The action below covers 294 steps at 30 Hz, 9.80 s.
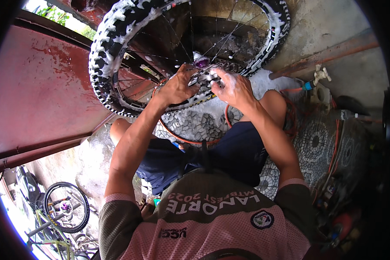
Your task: The person scrubs a bicycle wheel with a brush and sponge, applying soap to the tire, rim, and spokes. They rotate the wheel to clean different sections and use both hands to scrub the hub and spokes.
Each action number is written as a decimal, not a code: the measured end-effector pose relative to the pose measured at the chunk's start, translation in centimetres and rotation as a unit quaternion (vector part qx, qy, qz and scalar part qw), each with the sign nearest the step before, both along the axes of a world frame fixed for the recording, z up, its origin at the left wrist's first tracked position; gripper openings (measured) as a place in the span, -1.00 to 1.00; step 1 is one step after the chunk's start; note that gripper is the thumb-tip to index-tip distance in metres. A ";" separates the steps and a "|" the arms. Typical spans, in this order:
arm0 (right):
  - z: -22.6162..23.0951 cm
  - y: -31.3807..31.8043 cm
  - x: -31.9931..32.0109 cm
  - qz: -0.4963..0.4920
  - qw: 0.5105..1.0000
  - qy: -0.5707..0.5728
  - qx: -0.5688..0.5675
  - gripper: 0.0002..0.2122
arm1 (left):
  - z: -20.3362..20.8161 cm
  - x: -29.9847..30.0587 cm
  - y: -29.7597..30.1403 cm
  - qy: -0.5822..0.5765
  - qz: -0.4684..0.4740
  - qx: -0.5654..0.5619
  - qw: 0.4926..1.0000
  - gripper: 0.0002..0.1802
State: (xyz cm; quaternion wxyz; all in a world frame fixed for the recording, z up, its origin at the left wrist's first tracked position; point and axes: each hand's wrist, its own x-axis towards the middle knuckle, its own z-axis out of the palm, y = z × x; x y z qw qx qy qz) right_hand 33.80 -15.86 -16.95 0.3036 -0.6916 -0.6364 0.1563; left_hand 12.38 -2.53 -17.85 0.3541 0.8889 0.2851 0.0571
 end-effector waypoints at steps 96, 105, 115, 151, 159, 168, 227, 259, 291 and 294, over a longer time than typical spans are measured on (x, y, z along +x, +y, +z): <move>-4.7 -0.4 2.7 -0.025 0.979 -0.022 -0.201 -0.49 | -0.4 2.1 4.0 0.187 -0.103 0.002 0.977 -0.54; -8.8 -4.0 4.6 -0.162 0.957 0.227 -0.081 -0.83 | 2.6 2.1 3.2 0.179 -0.088 -0.023 0.980 -0.53; -10.9 -1.0 -4.3 -0.260 0.663 0.702 0.029 -0.54 | 12.1 -1.9 1.3 0.102 -0.093 -0.059 0.989 -0.37; 1.3 -18.3 16.8 -0.164 0.835 -0.333 -0.405 -0.58 | 17.9 -8.3 5.9 -0.360 0.221 0.157 0.893 -0.40; -7.6 -17.9 14.7 -0.189 0.910 -0.204 -0.308 -0.80 | 18.1 -7.1 7.0 -0.339 0.210 0.196 0.896 -0.59; -19.9 -21.9 14.3 -0.174 0.871 -0.268 -0.372 -0.78 | 17.6 -8.7 9.3 -0.307 0.200 0.251 0.896 -0.69; -27.3 -23.1 16.0 0.089 0.723 -0.437 -0.528 -0.67 | 18.6 -7.8 6.4 -0.226 0.258 0.308 0.887 -0.44; 2.2 8.8 -21.0 0.377 0.826 -0.288 0.306 -0.76 | 19.0 -7.8 5.7 -0.249 0.258 0.286 0.889 -0.22; 6.7 6.6 -1.0 0.160 0.887 -0.339 0.270 -0.60 | 19.3 -6.2 5.0 -0.262 0.253 0.273 0.890 -0.34; 8.4 5.1 -2.1 0.236 0.929 -0.191 0.214 -0.64 | 18.4 -7.7 6.1 -0.251 0.266 0.302 0.880 -0.34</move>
